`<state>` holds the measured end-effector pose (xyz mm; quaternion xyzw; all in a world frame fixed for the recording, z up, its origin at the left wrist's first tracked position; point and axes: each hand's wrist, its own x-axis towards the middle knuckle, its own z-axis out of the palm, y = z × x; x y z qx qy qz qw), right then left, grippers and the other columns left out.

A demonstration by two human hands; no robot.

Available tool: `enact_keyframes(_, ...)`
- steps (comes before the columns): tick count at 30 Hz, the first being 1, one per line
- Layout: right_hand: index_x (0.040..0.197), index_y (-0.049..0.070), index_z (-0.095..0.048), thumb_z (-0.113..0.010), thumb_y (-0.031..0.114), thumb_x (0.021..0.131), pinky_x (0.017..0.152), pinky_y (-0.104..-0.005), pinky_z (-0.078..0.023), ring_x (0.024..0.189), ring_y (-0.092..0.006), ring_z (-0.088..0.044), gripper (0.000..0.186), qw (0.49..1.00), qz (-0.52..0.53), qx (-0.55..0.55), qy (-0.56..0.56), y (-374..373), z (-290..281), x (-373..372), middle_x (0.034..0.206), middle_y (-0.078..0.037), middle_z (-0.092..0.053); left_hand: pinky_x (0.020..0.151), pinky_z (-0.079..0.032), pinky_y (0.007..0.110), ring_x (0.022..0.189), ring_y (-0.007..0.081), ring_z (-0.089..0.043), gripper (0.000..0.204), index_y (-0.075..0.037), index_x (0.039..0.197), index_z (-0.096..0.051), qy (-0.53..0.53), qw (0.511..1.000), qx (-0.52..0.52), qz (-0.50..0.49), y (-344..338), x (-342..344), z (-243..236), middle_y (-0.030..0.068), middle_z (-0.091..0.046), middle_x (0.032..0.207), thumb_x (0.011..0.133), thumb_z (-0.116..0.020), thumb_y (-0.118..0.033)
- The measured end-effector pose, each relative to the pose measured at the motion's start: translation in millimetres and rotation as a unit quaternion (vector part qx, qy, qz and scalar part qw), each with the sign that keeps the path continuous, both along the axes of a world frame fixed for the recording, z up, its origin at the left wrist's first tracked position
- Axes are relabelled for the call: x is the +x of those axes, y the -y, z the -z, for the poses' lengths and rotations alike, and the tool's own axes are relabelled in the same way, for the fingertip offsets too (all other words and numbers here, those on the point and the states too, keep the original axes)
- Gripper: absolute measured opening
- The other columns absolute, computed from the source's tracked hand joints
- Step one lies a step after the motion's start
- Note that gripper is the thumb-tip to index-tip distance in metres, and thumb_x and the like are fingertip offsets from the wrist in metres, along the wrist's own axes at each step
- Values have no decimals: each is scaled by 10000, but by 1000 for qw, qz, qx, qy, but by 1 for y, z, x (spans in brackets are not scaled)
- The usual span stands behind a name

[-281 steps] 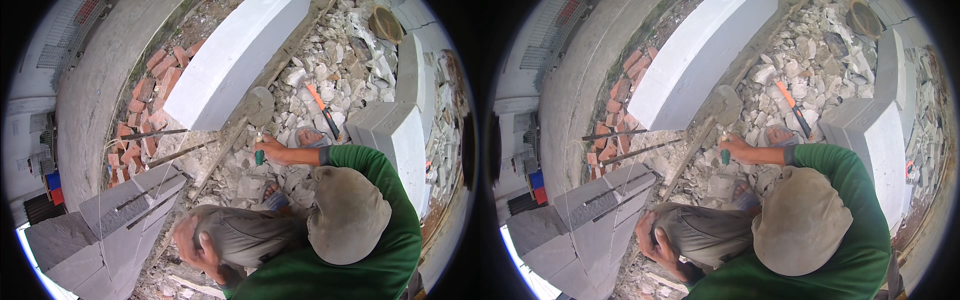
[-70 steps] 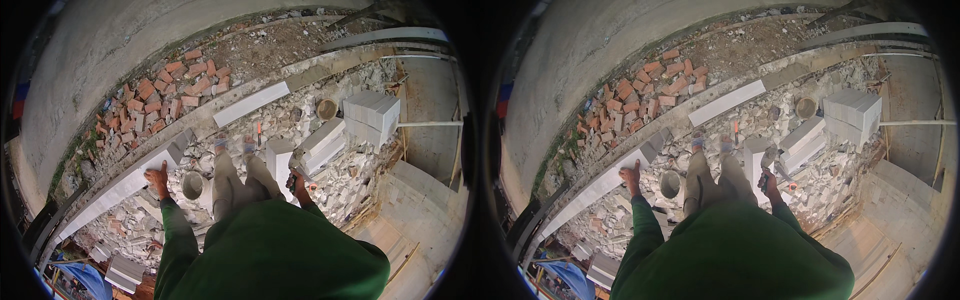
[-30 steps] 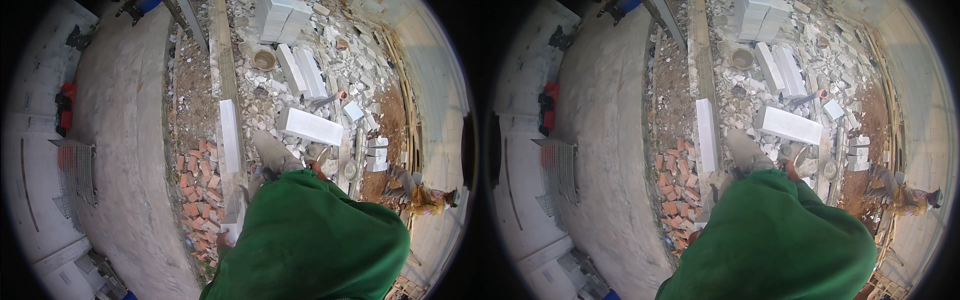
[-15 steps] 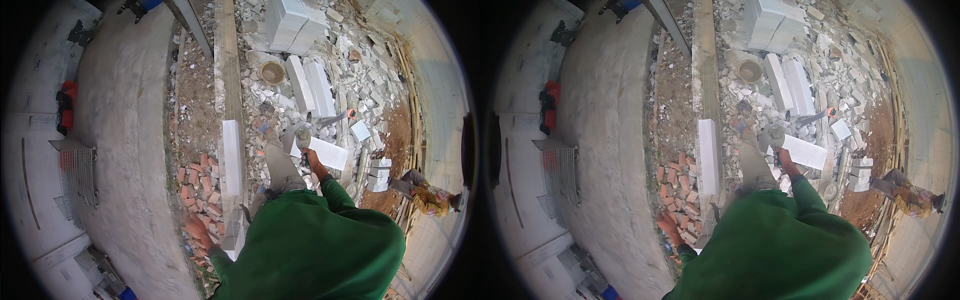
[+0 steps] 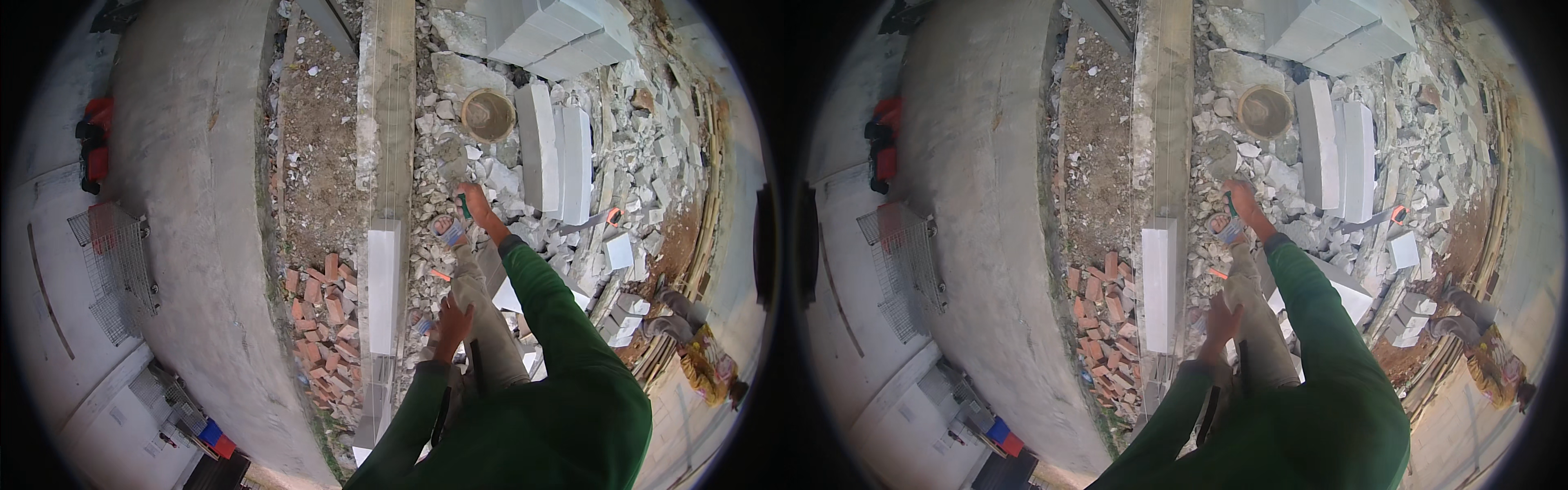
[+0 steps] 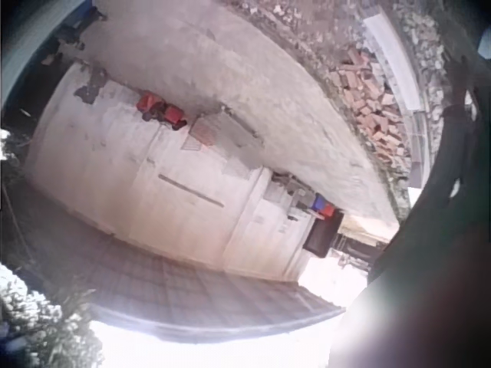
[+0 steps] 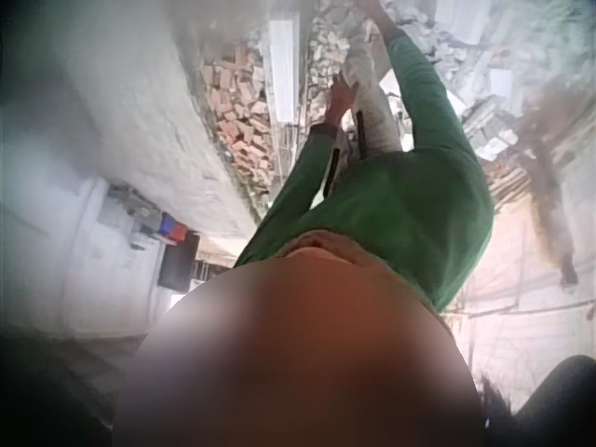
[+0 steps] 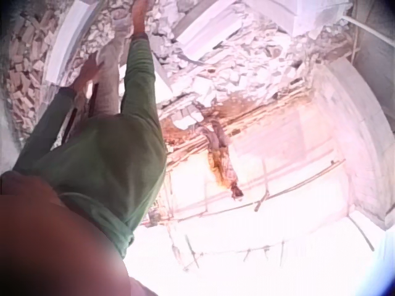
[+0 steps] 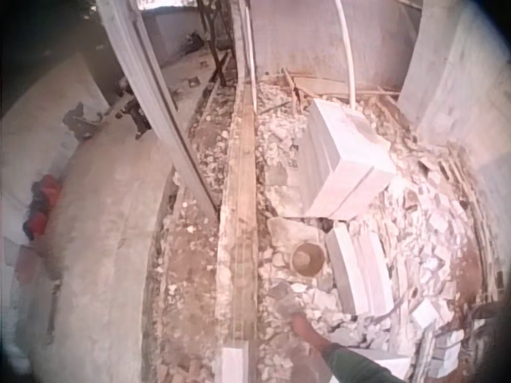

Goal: The person prepares a mortar bed on a low wall, then places and levels white rectangular tiles using a hammer and trowel. The person repeatedly scoops mortar, spreads it, and sets tiles in sequence along the wall.

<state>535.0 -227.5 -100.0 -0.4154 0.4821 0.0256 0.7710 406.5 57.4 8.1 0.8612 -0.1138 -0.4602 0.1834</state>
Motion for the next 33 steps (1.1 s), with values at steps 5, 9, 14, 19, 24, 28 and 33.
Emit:
enact_keyframes(5, 1031, 14, -599, -627, 234, 950, 523, -336, -478, 564, -149, -555, 236, 989, 91, -103, 48, 23, 23, 90, 717, -30, -580, 1020, -480, 640, 1228, 549, -583, 848, -40, 1540, -354, -99, 991, 91, 8, 26, -24, 94, 302, -517, 1416, 954, -628, -588)
enact_keyframes(9, 1111, -46, -552, -653, 179, 934, 568, -381, -517, 587, -207, -602, 304, 966, 152, -189, 93, 16, 66, 146, 726, -79, -619, 994, -488, 614, 1154, 496, -649, 795, -38, 1469, -448, -91, 988, 99, -78, 42, -17, 106, 281, -616, 1297, 933, -620, -599)
enact_keyframes(14, 1185, -126, -510, -650, 159, 928, 715, -504, -572, 793, -476, -693, 409, 887, -18, -460, -43, 19, 213, 233, 876, -287, -701, 994, -465, 574, 1058, 470, -684, 696, -38, 1399, -558, -53, 986, 146, -65, 70, 7, 101, 254, -650, 1240, 906, -624, -525)
enact_keyframes(19, 1184, -134, -543, -600, 309, 951, 937, -569, -511, 1027, -559, -639, 503, 905, -117, -396, -104, 26, 297, 250, 1018, -371, -674, 1012, -442, 567, 1110, 450, -658, 674, -45, 1384, -579, -57, 983, 165, -63, 85, 27, 97, 240, -650, 1237, 889, -656, -496)
enact_keyframes(24, 1167, -60, -622, -550, 330, 958, 981, -560, -527, 1107, -502, -672, 448, 864, -231, -418, -162, 71, 281, 241, 1122, -346, -699, 1036, -421, 580, 1125, 447, -653, 674, -58, 1392, -574, -65, 981, 171, -59, 94, 35, 96, 230, -649, 1259, 898, -655, -509)
enact_keyframes(28, 1131, -49, -658, -530, 317, 972, 947, -522, -558, 1089, -444, -705, 419, 783, -386, -465, -146, 87, 268, 245, 1133, -301, -719, 1037, -414, 593, 1128, 451, -652, 681, -67, 1399, -568, -80, 975, 197, -66, 96, 40, 94, 234, -646, 1269, 899, -657, -519)
enact_keyframes(33, 1110, -1, -699, -566, 245, 959, 873, -495, -596, 1019, -388, -747, 318, 619, -537, -568, -70, 112, 287, 254, 1096, -234, -752, 1016, -429, 582, 1111, 455, -658, 676, -62, 1391, -578, -62, 981, 169, -74, 104, 46, 96, 236, -648, 1269, 893, -667, -510)
